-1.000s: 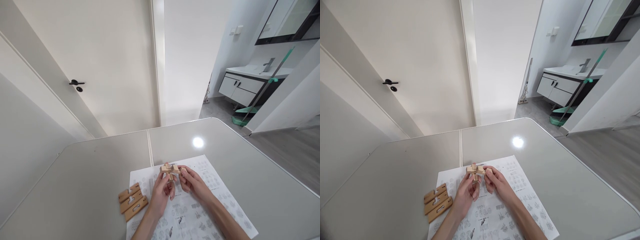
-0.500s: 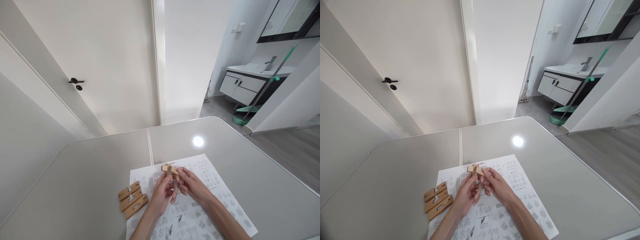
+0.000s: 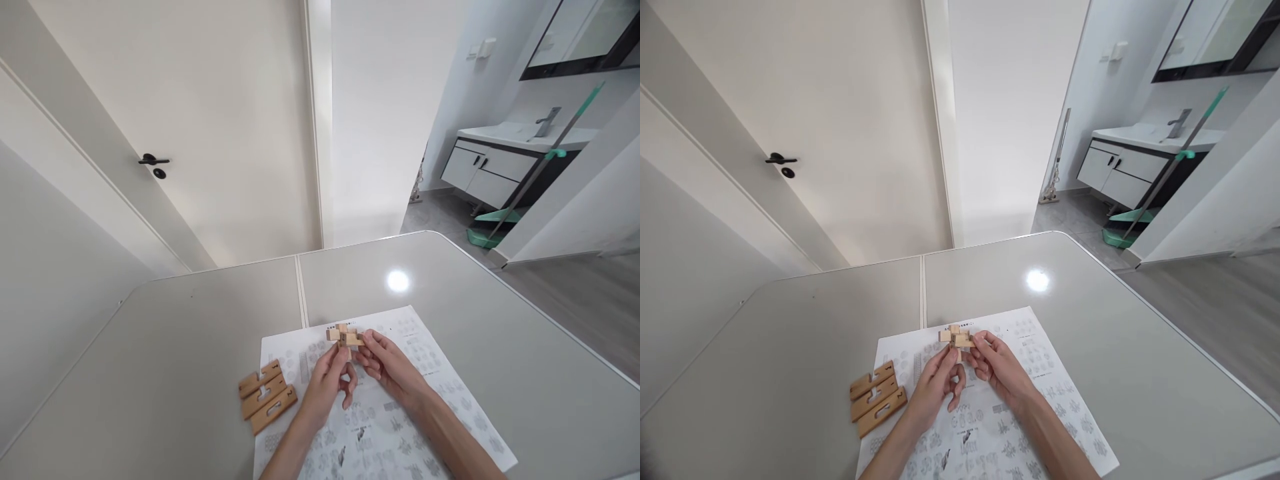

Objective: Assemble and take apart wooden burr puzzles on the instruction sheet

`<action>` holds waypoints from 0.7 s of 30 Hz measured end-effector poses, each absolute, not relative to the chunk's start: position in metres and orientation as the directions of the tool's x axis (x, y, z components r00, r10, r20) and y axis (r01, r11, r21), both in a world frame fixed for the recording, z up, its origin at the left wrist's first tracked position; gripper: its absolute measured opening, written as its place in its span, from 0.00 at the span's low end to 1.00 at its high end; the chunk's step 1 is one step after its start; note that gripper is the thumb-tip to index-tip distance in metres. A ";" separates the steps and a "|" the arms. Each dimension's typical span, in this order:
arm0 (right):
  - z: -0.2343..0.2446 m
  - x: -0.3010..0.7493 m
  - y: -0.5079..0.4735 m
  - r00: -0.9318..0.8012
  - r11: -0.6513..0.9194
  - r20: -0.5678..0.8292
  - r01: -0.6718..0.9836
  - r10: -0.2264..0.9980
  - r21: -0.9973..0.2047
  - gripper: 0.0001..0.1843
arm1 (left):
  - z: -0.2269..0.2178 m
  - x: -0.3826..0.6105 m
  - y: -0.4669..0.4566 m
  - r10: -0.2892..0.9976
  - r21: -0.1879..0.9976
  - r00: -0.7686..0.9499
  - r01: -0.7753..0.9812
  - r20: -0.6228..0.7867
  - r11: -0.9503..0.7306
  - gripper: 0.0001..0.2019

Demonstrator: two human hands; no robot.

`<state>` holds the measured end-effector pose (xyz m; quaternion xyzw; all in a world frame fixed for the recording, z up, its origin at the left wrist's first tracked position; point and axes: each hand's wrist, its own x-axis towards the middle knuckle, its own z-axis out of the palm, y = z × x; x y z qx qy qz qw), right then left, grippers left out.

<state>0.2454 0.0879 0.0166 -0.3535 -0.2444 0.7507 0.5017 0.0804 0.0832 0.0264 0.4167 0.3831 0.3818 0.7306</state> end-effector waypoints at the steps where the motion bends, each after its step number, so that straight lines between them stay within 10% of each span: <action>1: 0.018 0.246 0.088 -0.238 -0.373 -0.287 -0.576 0.928 -0.728 0.26 | 0.026 0.081 0.083 0.882 0.906 0.406 -0.235 -0.239 0.353 0.23; 21: 0.026 0.246 0.084 -0.328 -0.414 -0.275 -0.511 0.904 -0.753 0.24 | 0.031 0.083 0.076 0.908 0.927 0.385 -0.255 -0.163 0.275 0.35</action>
